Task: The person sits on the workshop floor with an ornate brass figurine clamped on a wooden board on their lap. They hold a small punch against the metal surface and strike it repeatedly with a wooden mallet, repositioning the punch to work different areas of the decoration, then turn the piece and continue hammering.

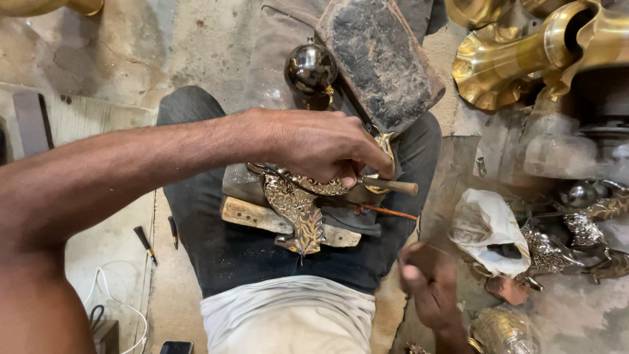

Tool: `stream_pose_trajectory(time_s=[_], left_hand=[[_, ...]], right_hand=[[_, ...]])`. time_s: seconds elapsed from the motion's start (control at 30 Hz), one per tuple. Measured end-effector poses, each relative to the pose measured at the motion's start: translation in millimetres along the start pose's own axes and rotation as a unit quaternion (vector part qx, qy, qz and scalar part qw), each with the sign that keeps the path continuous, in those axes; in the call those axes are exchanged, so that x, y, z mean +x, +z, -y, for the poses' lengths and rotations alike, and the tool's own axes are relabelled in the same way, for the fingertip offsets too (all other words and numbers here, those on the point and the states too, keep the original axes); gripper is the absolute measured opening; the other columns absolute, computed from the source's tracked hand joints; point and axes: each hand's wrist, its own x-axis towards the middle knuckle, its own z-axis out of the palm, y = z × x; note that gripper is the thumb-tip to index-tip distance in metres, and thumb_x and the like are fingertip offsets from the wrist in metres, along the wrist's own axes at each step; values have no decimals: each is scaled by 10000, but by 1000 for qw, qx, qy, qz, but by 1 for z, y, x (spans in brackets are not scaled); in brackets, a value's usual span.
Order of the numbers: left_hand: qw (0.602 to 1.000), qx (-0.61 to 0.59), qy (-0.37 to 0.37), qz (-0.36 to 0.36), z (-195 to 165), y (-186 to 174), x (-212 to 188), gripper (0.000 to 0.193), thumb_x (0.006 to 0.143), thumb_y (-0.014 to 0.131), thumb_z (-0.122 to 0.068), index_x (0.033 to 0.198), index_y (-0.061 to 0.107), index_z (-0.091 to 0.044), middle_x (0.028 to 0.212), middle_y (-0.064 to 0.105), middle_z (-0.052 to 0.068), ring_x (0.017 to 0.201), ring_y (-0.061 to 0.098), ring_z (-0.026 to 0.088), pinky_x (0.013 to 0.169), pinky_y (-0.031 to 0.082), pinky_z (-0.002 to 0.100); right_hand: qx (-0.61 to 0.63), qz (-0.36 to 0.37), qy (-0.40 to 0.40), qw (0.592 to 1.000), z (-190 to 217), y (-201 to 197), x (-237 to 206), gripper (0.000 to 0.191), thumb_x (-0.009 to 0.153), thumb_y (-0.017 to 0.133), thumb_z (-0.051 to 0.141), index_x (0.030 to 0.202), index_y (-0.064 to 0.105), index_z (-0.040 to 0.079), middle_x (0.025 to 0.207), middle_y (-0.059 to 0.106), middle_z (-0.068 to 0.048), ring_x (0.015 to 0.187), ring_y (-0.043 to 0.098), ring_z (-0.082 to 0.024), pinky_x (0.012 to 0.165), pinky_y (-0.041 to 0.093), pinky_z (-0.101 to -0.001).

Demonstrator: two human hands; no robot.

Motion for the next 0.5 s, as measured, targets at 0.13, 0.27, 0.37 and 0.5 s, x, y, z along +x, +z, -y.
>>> stream_pose_trajectory(time_s=[0.13, 0.27, 0.37, 0.5], left_hand=[[997, 6, 71, -17, 1, -3, -2, 506, 771, 740, -16, 1266, 647, -67, 1103, 752, 127, 949, 723, 300, 777, 543, 461], [998, -5, 55, -3, 0, -3, -1, 502, 771, 731, -17, 1261, 640, -74, 1091, 750, 121, 938, 726, 298, 773, 537, 466], [999, -10, 41, 6, 0, -4, -1, 508, 774, 724, -19, 1270, 636, -88, 1083, 748, 117, 909, 726, 305, 762, 530, 469], [997, -14, 76, -1, 2, -4, -1, 505, 762, 714, 19, 1254, 635, -57, 1078, 742, 140, 951, 715, 319, 768, 527, 469]], right_hand=[[145, -16, -121, 982, -6, -2, 2, 391, 1045, 699, 416, 1096, 545, 61, 716, 541, 61, 658, 545, -90, 596, 482, -252], [43, 14, -30, 999, -5, -3, 3, 419, 968, 664, 398, 1054, 540, 7, 728, 569, -19, 545, 503, -72, 478, 417, -226], [43, -9, -76, 996, -2, -6, 4, 394, 979, 648, 400, 1050, 551, 25, 721, 594, -9, 530, 505, -56, 479, 410, -213], [-25, 3, -109, 994, 2, -8, 7, 376, 1011, 635, 404, 1012, 581, 32, 719, 578, -1, 584, 505, -65, 534, 419, -236]])
